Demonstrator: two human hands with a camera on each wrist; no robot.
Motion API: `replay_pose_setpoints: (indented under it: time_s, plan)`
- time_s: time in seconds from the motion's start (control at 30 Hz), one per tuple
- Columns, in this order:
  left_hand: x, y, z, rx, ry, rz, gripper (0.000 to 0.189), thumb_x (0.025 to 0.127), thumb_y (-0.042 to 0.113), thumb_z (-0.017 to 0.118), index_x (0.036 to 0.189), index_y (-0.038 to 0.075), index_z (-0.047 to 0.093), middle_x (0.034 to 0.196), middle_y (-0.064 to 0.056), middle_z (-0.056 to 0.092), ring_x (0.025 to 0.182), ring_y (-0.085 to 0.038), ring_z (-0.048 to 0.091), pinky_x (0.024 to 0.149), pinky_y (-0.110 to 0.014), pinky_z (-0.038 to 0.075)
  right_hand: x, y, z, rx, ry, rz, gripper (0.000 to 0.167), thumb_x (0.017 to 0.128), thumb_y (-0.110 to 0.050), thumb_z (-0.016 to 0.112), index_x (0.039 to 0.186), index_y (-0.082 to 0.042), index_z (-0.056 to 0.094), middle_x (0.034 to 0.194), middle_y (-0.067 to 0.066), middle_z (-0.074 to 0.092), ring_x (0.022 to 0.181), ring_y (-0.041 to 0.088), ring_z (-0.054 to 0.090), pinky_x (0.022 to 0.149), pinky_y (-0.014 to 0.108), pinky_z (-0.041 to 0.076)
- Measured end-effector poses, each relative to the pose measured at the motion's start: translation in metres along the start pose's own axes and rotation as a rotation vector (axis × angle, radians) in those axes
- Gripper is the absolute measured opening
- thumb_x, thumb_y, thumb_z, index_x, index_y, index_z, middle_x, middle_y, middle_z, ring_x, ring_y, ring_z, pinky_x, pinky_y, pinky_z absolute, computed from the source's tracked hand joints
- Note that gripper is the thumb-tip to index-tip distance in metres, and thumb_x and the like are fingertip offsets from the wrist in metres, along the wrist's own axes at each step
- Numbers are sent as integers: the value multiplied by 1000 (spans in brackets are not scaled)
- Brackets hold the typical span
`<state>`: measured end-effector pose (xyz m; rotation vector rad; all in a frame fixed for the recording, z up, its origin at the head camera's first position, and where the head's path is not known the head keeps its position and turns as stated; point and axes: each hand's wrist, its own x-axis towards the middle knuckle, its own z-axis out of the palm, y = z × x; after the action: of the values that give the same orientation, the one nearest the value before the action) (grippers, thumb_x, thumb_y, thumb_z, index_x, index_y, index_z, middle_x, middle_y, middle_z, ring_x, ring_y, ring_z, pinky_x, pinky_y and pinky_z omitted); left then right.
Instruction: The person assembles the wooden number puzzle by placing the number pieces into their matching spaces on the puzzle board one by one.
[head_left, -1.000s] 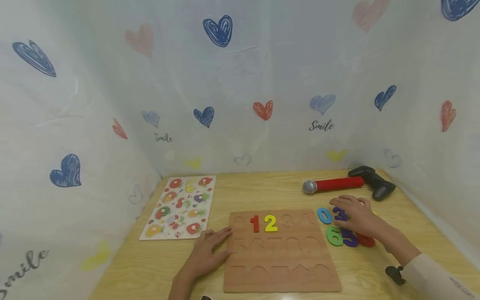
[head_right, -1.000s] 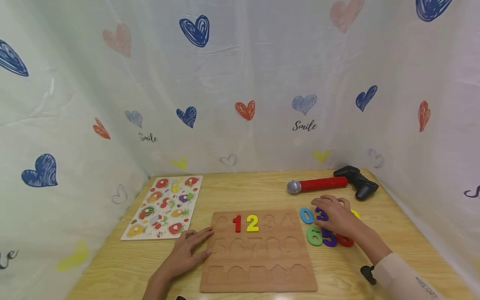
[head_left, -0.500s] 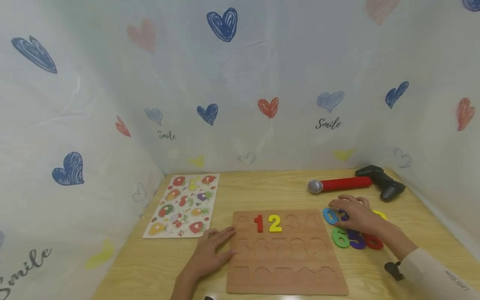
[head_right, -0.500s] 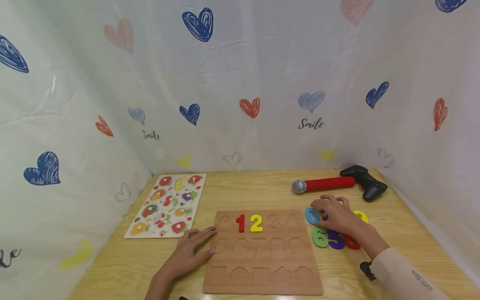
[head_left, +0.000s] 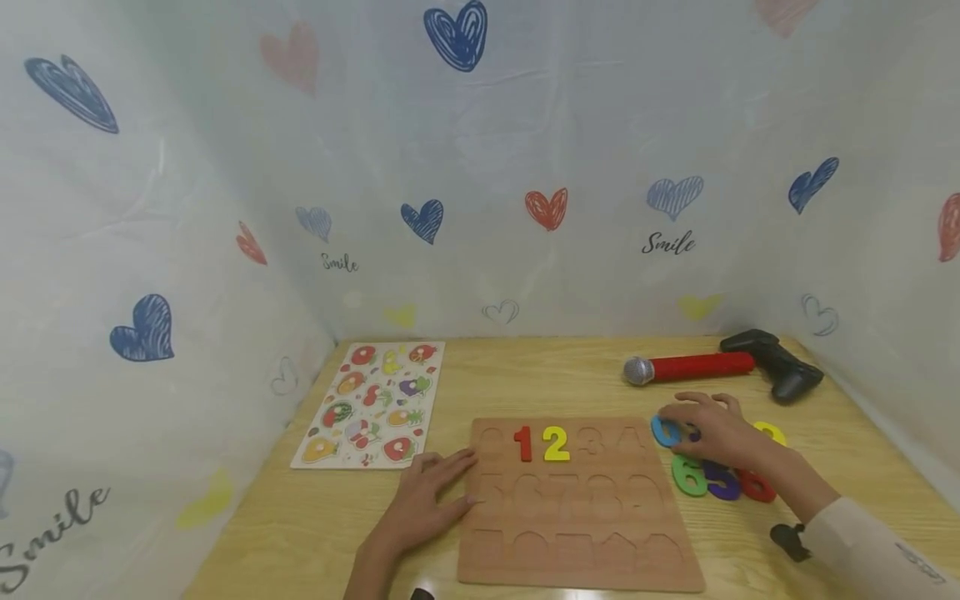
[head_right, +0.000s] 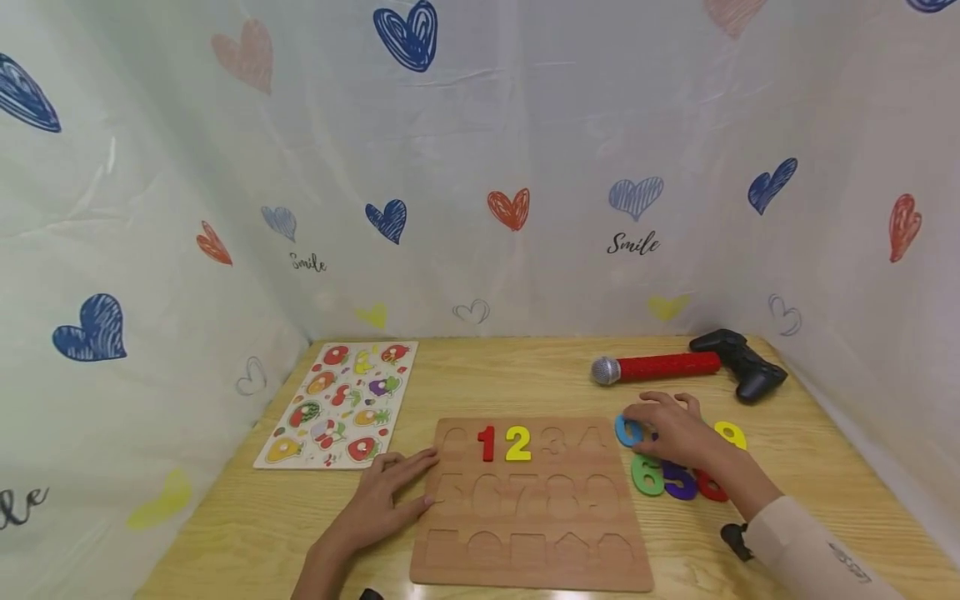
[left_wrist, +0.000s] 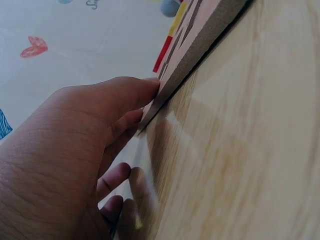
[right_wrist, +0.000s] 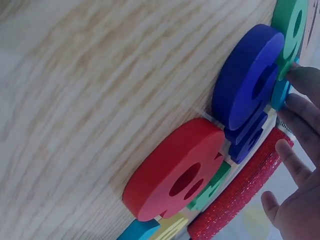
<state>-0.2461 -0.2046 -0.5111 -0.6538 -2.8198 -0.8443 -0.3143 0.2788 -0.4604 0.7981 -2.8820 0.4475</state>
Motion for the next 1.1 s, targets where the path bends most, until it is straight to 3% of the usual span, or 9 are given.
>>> replay_pose_setpoints:
  time_s: [0.5,0.83,1.1]
  plan:
    - [3,3,-4,-5,1,25,56,92,51,65,142,26,59,150,14,49,122,-20,37,96,-54,32,-2,-17,-14,-30,92,-27,46,78,-32,86,118,-15,73,118,8,70,120,44,48,91,72,23]
    - [0,0,0,-16,1,11,55,93,53,64,142,28,59,149,14,49,122,-20,37,96,-54,32,5,-38,-16,-37,101,-56,45,78,-29,86,118,-14,74,118,6,70,120,42,48,91,72,22]
    - [-1,-2,-1,-9,8,32,55,94,52,63,142,27,58,150,13,48,123,-20,37,97,-54,32,13,-55,-14,-31,145,-121,42,76,-26,88,115,-13,75,115,4,72,115,39,52,89,68,24]
